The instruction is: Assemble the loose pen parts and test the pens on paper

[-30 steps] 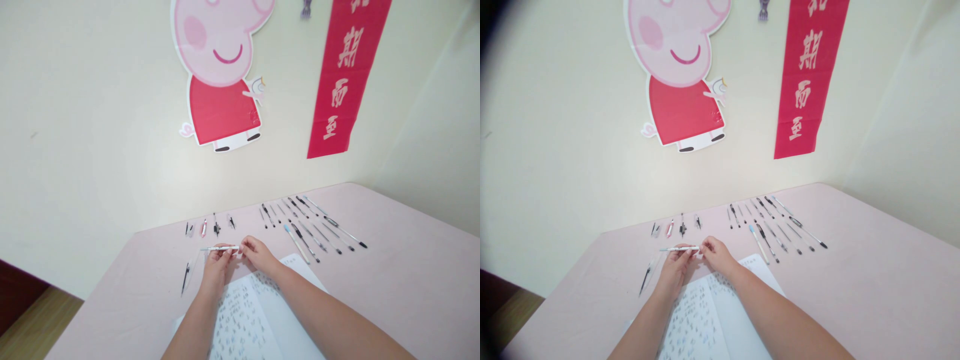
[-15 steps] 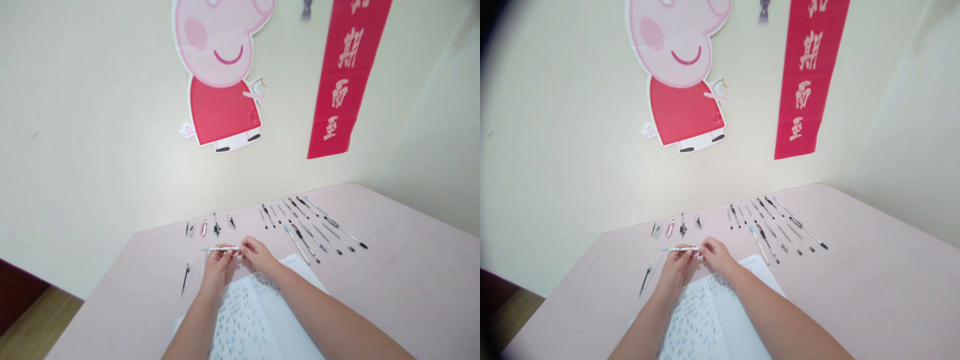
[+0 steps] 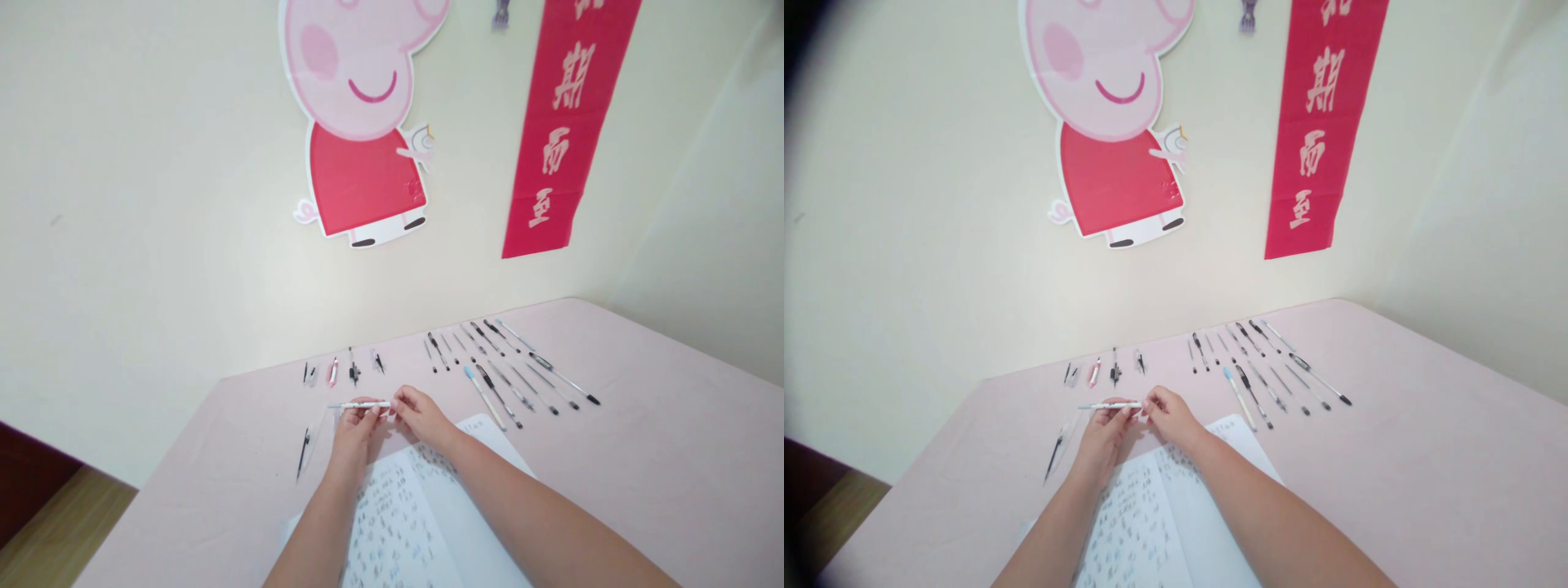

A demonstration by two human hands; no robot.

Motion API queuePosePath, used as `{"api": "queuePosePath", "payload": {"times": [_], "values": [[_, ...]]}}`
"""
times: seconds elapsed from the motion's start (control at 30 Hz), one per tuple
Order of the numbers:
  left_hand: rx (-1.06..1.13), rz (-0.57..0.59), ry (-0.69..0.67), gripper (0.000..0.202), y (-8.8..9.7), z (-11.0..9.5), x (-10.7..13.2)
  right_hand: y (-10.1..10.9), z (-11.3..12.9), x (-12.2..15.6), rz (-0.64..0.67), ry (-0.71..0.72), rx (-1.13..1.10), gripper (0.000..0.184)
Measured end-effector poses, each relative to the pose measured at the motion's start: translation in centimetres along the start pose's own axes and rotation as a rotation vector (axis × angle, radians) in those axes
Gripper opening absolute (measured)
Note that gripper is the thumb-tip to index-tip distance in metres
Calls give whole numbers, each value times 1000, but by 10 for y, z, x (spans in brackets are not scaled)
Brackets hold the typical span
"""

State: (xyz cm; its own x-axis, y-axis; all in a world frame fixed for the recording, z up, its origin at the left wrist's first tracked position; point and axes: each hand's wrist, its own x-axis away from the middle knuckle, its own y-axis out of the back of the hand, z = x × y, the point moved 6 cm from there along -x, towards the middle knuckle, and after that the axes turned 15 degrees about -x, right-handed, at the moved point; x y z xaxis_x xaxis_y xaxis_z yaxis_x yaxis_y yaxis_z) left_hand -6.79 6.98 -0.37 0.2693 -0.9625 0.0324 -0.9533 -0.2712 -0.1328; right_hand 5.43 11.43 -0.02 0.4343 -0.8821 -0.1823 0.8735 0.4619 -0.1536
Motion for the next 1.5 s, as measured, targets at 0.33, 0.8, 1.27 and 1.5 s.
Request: {"api": "queuePosePath", "payload": {"times": [0.33, 0.8, 1.27, 1.5], "values": [[-1, 37, -12, 26, 0, 3, -1, -1, 2, 1, 6, -41, -17, 36], [-35, 40, -25, 24, -2, 2, -1, -1, -2, 1, 22, -32, 0, 24], [-156, -5, -63, 26, 0, -1, 1, 1, 23, 7, -2, 200, 383, 11], [-383, -12, -224, 20, -2, -10, 4, -15, 43, 17, 102, 426, 788, 8]]}}
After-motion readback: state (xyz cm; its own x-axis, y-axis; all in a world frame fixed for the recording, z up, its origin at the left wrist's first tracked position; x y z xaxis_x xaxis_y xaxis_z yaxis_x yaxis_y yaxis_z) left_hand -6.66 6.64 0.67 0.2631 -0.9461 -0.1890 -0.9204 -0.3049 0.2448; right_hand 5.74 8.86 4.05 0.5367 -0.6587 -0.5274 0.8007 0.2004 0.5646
